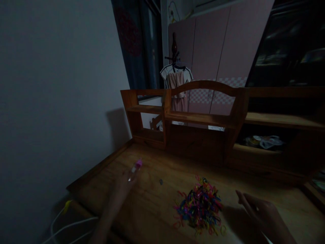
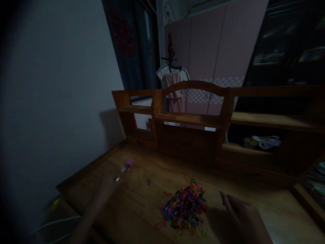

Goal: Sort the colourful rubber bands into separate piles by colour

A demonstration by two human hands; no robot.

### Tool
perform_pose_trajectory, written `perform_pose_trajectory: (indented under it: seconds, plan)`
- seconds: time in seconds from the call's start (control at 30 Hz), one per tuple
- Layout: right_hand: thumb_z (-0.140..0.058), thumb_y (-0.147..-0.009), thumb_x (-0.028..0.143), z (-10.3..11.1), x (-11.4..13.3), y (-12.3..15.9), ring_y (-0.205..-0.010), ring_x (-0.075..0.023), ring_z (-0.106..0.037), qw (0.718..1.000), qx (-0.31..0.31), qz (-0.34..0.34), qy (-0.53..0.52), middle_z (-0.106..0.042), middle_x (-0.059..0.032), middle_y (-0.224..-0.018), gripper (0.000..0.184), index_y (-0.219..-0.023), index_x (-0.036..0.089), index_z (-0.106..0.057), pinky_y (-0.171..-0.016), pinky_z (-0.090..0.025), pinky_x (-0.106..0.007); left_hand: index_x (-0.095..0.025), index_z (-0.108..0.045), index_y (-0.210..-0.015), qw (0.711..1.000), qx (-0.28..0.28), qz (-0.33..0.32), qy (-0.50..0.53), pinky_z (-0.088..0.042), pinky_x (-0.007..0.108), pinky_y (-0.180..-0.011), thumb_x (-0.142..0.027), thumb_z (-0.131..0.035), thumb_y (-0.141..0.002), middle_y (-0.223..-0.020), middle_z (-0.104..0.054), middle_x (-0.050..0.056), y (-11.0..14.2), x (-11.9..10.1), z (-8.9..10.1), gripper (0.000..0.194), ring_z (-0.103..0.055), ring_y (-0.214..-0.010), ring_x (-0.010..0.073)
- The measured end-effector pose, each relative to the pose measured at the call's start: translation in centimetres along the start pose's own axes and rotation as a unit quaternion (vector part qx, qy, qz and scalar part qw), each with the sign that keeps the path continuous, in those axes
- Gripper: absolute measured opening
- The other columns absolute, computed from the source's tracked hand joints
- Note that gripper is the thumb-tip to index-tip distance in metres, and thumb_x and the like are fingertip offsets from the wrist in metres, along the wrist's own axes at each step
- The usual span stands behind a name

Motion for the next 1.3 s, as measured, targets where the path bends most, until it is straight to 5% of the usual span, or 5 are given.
perform_pose_trajectory:
  seconds: [0.27, 0.73, 0.87, 1.1, 1.3]
  plan:
    - [-0.036, -0.093, 0.066, 1.1, 2.2, -0.2, -0.060, -0.0227, -0.066, 0.997, -0.024, -0.055, -0.041, -0.070, -0.0074, -0.068, 0.060, -0.073, 0.021, -0.070, -0.054, -0.047, -0.027, -0.028, -0.061, -0.124, 0.964, 0.106, -0.097, 0.224, -0.043, 0.026, -0.083, -0.038, -0.052, -0.086, -0.110, -0.060, 0.008, 8.2, -15.0, -5.7, 0.040, -0.060, -0.097, 0.0228]
    - [-0.052, -0.092, 0.051, -4.4, 14.2, 2.1, -0.091, -0.0256, -0.064, 0.924, 0.005, -0.087, -0.372, -0.068, -0.0088, -0.104, 0.041, -0.115, 0.018, -0.060, -0.086, -0.052, -0.038, -0.019, -0.036, -0.146, 0.910, 0.138, -0.161, 0.358, -0.035, 0.036, -0.106, -0.042, -0.046, -0.090, -0.146, -0.036, 0.014, 14.7, -23.9, -4.7, 0.061, -0.038, -0.132, 0.0309]
    - [-0.047, -0.092, 0.057, -2.6, 9.3, 0.7, -0.075, -0.0240, -0.066, 0.951, -0.023, -0.142, -0.275, -0.068, -0.0077, -0.082, 0.044, -0.092, 0.016, -0.063, -0.068, -0.052, -0.032, -0.025, -0.053, -0.133, 0.906, 0.154, -0.188, 0.346, -0.042, 0.032, -0.099, -0.045, -0.036, -0.095, -0.132, -0.046, 0.010, 12.4, -22.3, -2.8, 0.046, -0.051, -0.117, 0.0244]
    - [-0.048, -0.087, 0.059, 0.0, -1.6, 0.8, -0.065, -0.0234, -0.066, 0.980, -0.011, -0.197, -0.015, -0.068, -0.0073, -0.073, 0.048, -0.097, 0.016, -0.066, -0.055, -0.044, -0.028, -0.015, -0.064, -0.101, 0.989, 0.012, -0.060, 0.132, -0.042, 0.041, -0.092, -0.029, -0.037, -0.092, -0.105, -0.060, 0.016, 2.7, -10.0, -3.4, 0.031, -0.054, -0.107, 0.0305]
    - [-0.045, -0.089, 0.059, 0.0, -0.4, 1.3, -0.069, -0.0229, -0.066, 0.976, -0.033, -0.209, 0.055, -0.069, -0.0082, -0.079, 0.048, -0.102, 0.018, -0.067, -0.056, -0.042, -0.028, -0.019, -0.064, -0.091, 0.958, 0.130, -0.123, 0.224, -0.044, 0.033, -0.092, -0.025, -0.031, -0.092, -0.097, -0.065, 0.009, 4.0, -12.6, -7.2, 0.034, -0.059, -0.099, 0.0220]
Point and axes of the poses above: each hand's wrist, its own y-axis away from the middle knuckle, its own z-axis out of the back of the hand, x = y × z, the point moved 5 cm from there along -y, towards the middle knuckle
